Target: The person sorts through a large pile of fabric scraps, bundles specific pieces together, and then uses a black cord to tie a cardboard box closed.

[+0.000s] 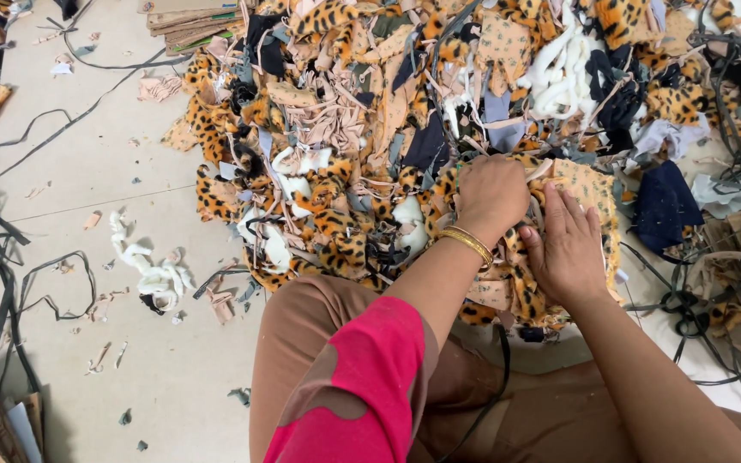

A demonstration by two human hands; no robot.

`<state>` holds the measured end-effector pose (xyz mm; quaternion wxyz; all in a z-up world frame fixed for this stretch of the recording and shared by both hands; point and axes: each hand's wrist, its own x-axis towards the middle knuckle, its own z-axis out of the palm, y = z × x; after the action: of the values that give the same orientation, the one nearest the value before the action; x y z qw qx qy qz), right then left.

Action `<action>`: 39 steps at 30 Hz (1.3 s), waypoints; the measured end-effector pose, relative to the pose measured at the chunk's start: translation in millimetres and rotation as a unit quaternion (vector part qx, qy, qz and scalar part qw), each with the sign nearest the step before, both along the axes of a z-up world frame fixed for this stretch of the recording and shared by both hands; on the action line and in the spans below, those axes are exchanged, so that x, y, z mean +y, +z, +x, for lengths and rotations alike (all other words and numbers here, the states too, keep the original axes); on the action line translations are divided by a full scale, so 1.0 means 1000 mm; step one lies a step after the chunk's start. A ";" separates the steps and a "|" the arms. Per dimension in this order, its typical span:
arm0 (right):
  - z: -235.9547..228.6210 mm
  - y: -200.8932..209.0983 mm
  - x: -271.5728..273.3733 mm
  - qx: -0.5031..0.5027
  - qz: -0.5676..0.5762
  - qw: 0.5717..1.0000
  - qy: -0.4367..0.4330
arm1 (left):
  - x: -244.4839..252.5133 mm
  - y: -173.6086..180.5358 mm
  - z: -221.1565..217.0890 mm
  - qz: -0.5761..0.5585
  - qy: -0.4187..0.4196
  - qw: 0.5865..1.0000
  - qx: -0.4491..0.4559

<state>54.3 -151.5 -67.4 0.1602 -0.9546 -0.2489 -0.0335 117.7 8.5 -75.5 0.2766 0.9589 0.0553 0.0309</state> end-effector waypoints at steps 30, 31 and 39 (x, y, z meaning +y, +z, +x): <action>-0.010 0.057 0.013 0.041 -0.006 0.998 0.044 | 0.094 0.098 -0.120 -0.022 0.010 1.000 0.000; -0.012 0.059 0.015 0.038 -0.006 0.998 0.047 | 0.108 0.096 -0.122 -0.021 0.013 1.000 -0.003; -0.045 0.084 0.053 -0.058 0.032 0.987 0.144 | 0.221 0.046 -0.139 -0.172 0.252 0.952 -0.015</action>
<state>9.2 -98.0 16.7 0.1797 -0.8995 -0.3914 -0.0732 -21.1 229.8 -29.2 0.4214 0.8512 0.2950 0.1040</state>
